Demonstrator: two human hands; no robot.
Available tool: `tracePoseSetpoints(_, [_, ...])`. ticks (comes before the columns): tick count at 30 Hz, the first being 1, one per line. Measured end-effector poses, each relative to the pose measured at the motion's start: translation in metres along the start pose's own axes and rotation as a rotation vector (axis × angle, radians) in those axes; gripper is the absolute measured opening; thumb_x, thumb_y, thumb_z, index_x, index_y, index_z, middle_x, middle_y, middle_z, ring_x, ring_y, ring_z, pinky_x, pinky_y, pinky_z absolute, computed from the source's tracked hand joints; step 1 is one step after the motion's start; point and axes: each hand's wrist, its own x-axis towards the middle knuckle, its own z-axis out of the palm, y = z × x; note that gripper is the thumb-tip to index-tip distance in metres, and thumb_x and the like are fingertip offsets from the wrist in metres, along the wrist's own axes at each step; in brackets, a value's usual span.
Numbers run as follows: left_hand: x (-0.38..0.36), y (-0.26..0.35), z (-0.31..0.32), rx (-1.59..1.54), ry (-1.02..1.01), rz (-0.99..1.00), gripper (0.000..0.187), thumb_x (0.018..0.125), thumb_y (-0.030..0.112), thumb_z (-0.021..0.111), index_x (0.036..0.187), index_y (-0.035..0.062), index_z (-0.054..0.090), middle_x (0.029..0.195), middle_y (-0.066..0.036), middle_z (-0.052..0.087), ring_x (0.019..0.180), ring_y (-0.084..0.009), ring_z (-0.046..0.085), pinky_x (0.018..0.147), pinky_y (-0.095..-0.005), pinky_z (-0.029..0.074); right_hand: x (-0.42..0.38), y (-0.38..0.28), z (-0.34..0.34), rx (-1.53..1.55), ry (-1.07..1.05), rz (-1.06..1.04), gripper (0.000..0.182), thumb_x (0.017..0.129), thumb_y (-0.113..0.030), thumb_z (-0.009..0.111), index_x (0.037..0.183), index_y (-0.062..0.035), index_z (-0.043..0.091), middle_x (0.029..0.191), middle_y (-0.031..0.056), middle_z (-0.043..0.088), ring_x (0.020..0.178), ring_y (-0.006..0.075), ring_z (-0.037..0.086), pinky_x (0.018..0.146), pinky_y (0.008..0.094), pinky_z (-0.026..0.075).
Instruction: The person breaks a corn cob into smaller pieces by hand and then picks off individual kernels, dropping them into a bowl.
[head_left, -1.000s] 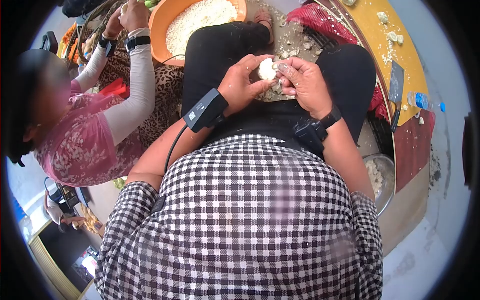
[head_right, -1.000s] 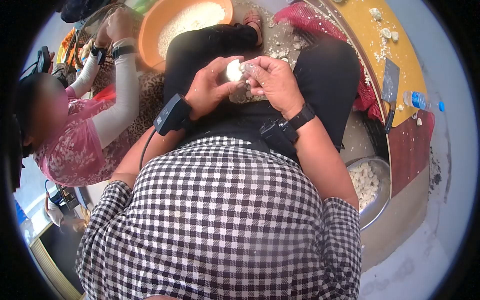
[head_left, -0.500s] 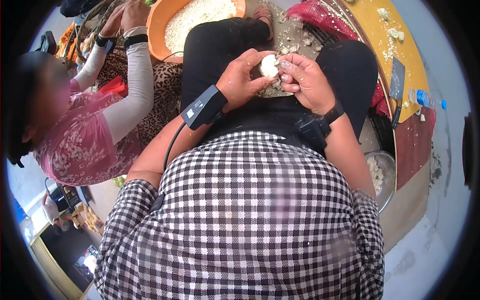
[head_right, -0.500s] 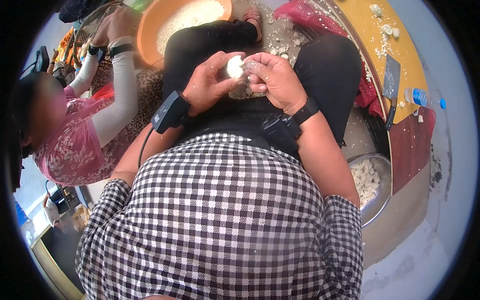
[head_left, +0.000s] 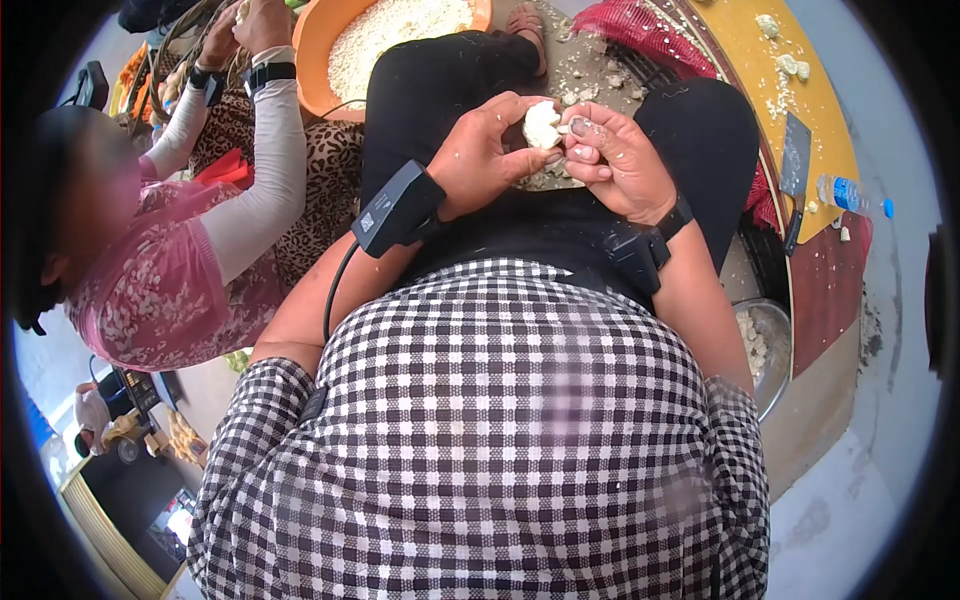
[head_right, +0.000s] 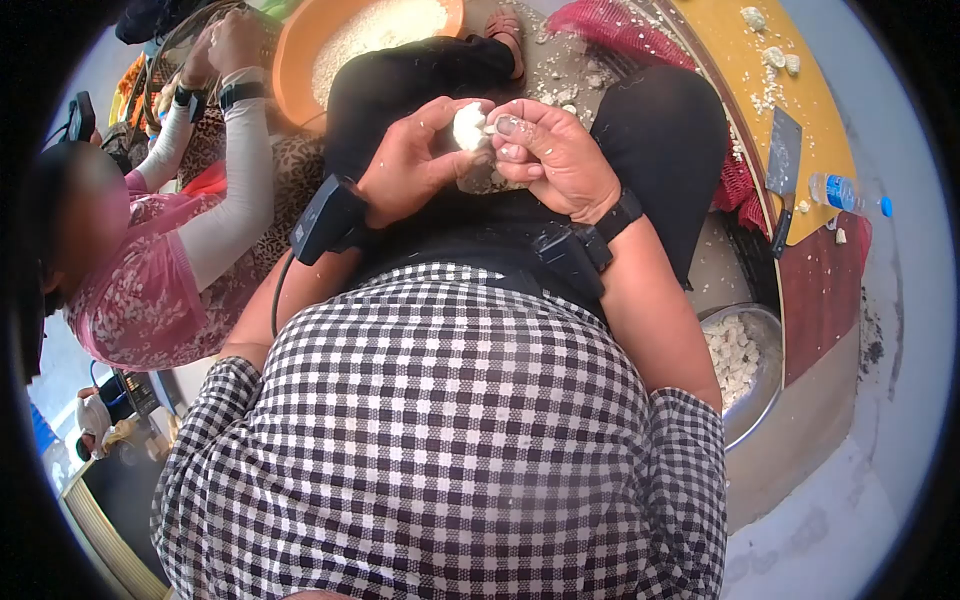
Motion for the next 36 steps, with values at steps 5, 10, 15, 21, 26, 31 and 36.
tracePoseSetpoints(5, [-0.001, 0.004, 0.000, 0.053, -0.018, 0.055, 0.041, 0.083, 0.007, 0.062, 0.121, -0.0011, 0.050, 0.100, -0.003, 0.055, 0.095, -0.0094, 0.053, 0.083, -0.0233, 0.043, -0.004, -0.003, 0.005, 0.032, -0.006, 0.036, 0.012, 0.091, -0.009, 0.052, 0.097, 0.0012, 0.056, 0.077, 0.0024, 0.049, 0.055, 0.0016, 0.036, 0.044, 0.0130, 0.031])
tracePoseSetpoints(10, [0.002, -0.022, -0.015, 0.013, 0.122, -0.086, 0.041, 0.086, 0.013, 0.062, 0.123, 0.0043, 0.049, 0.087, 0.003, 0.054, 0.079, -0.0042, 0.050, 0.068, -0.0185, 0.042, -0.011, -0.008, 0.013, 0.037, -0.225, 0.120, 0.012, 0.091, -0.011, 0.052, 0.095, 0.0004, 0.053, 0.075, 0.0004, 0.047, 0.057, 0.0008, 0.036, 0.043, 0.0114, 0.030])
tracePoseSetpoints(15, [-0.006, -0.005, -0.012, -0.319, 0.108, -0.162, 0.037, 0.083, 0.012, 0.062, 0.118, 0.0064, 0.049, 0.083, 0.004, 0.051, 0.063, -0.0016, 0.042, 0.051, -0.0157, 0.033, -0.007, -0.003, 0.012, 0.071, -0.178, 0.081, 0.009, 0.091, -0.009, 0.050, 0.095, -0.0012, 0.051, 0.075, -0.0001, 0.047, 0.058, 0.0010, 0.037, 0.043, 0.0114, 0.031])
tracePoseSetpoints(21, [-0.004, 0.002, -0.002, -0.366, 0.028, -0.188, 0.029, 0.080, 0.011, 0.062, 0.106, 0.0091, 0.049, 0.085, 0.003, 0.051, 0.064, -0.0021, 0.044, 0.051, -0.0156, 0.034, -0.003, -0.002, 0.009, -0.047, -0.086, 0.025, 0.008, 0.091, -0.010, 0.051, 0.093, -0.0024, 0.053, 0.076, -0.0002, 0.048, 0.060, 0.0016, 0.040, 0.043, 0.0126, 0.031])
tracePoseSetpoints(26, [-0.004, 0.005, 0.003, -0.359, 0.008, -0.218, 0.025, 0.081, 0.012, 0.061, 0.104, 0.0086, 0.051, 0.081, 0.004, 0.051, 0.062, -0.0017, 0.043, 0.049, -0.0155, 0.033, -0.003, -0.001, 0.008, -0.100, -0.010, 0.003, 0.006, 0.091, -0.009, 0.051, 0.092, -0.0034, 0.053, 0.076, -0.0002, 0.050, 0.061, 0.0018, 0.042, 0.045, 0.0139, 0.034])
tracePoseSetpoints(31, [-0.002, 0.012, 0.003, -0.266, -0.001, -0.225, 0.016, 0.085, 0.016, 0.058, 0.097, 0.0065, 0.055, 0.069, 0.005, 0.049, 0.056, -0.0010, 0.041, 0.048, -0.0159, 0.032, -0.003, 0.000, 0.010, -0.199, 0.065, -0.010, 0.005, 0.091, -0.009, 0.052, 0.091, -0.0040, 0.053, 0.076, 0.0000, 0.050, 0.060, 0.0020, 0.044, 0.045, 0.0141, 0.036])
tracePoseSetpoints(36, [-0.003, 0.005, 0.004, -0.203, 0.036, -0.217, 0.013, 0.085, 0.018, 0.059, 0.092, 0.0065, 0.057, 0.068, 0.005, 0.050, 0.057, -0.0008, 0.042, 0.049, -0.0160, 0.032, -0.002, 0.004, 0.012, -0.322, 0.104, -0.034, 0.007, 0.091, -0.009, 0.053, 0.089, -0.0027, 0.054, 0.074, 0.0004, 0.051, 0.059, 0.0024, 0.045, 0.045, 0.0150, 0.036])
